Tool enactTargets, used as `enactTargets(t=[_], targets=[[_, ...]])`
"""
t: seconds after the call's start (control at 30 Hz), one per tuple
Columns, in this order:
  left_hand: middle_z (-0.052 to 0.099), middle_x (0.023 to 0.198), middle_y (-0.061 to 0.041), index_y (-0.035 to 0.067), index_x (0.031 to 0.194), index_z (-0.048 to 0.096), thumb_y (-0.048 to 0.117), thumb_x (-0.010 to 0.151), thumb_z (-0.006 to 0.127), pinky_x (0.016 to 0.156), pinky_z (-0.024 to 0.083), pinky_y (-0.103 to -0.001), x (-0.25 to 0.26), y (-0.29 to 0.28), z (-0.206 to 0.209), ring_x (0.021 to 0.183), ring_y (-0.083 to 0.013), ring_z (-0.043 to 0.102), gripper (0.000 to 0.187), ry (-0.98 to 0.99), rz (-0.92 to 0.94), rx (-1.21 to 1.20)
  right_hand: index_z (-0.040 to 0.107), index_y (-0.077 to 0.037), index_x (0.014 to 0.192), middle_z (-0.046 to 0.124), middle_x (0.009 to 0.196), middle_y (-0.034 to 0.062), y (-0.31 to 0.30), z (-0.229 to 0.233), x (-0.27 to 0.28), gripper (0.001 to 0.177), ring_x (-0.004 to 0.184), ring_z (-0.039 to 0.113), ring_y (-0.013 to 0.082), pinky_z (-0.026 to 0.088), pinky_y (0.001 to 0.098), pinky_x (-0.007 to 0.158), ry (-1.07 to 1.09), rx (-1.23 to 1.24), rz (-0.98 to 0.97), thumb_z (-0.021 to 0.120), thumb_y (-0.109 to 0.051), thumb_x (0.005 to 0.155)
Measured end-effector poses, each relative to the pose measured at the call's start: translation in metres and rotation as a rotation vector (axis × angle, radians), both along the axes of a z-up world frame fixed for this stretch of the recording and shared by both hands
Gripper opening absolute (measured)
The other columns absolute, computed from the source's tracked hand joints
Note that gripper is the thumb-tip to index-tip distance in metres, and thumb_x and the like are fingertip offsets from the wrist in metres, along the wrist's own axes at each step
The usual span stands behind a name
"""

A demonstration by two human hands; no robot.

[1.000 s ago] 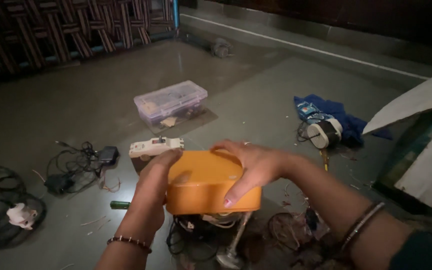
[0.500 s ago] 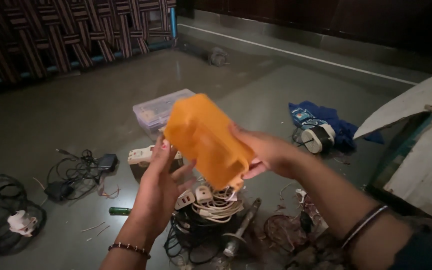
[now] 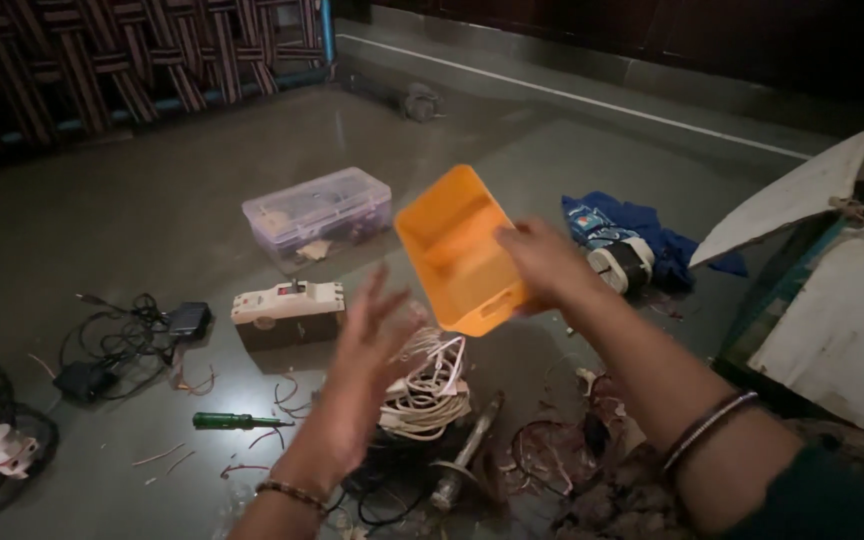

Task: The person gathers and untangles various cables on the floor, including a black power adapter cable, a red wire bundle, and a white extension cord. They coil each cable and place them into a small orange container or a larger white box.

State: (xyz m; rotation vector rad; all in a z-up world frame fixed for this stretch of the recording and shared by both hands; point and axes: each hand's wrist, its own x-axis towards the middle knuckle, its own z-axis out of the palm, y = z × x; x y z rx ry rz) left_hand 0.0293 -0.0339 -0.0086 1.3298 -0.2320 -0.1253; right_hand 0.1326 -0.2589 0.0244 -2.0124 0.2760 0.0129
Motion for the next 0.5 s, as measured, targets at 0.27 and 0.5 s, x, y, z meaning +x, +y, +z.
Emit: enactTargets(t=[0.27,0.5], targets=[[0.026,0.163,-0.013,0.019,0.162,0.027,0.044,0.073,0.087,0.12,0.026,-0.044,-0.009,-0.028,-0.031,0.15,-0.0323,0.027,0.11,-0.258,-0.282,1.021,0.06,-0.009,0.137,0.074,0.123,0.0207,-0.047,-0.107,0.046,0.053,0.098,0.078,0.0347,0.064,0.0428,0.072,0.182,-0.113,-0.034,0.058,-0.036,0.092],[0.06,0.137,-0.013,0.03,0.139,0.063,0.055,0.065,0.085,0.115,0.038,-0.042,-0.01,-0.006,-0.032,0.134,-0.0326,0.052,0.082,-0.418,-0.318,1.18,0.053,-0.015,0.137,0.06,0.13,0.0163,0.005,-0.045,-0.019,0.068,0.119,0.055,0.0399,0.049,0.0496,0.093,0.034,-0.895,-0.033,0.083,-0.036,0.08]])
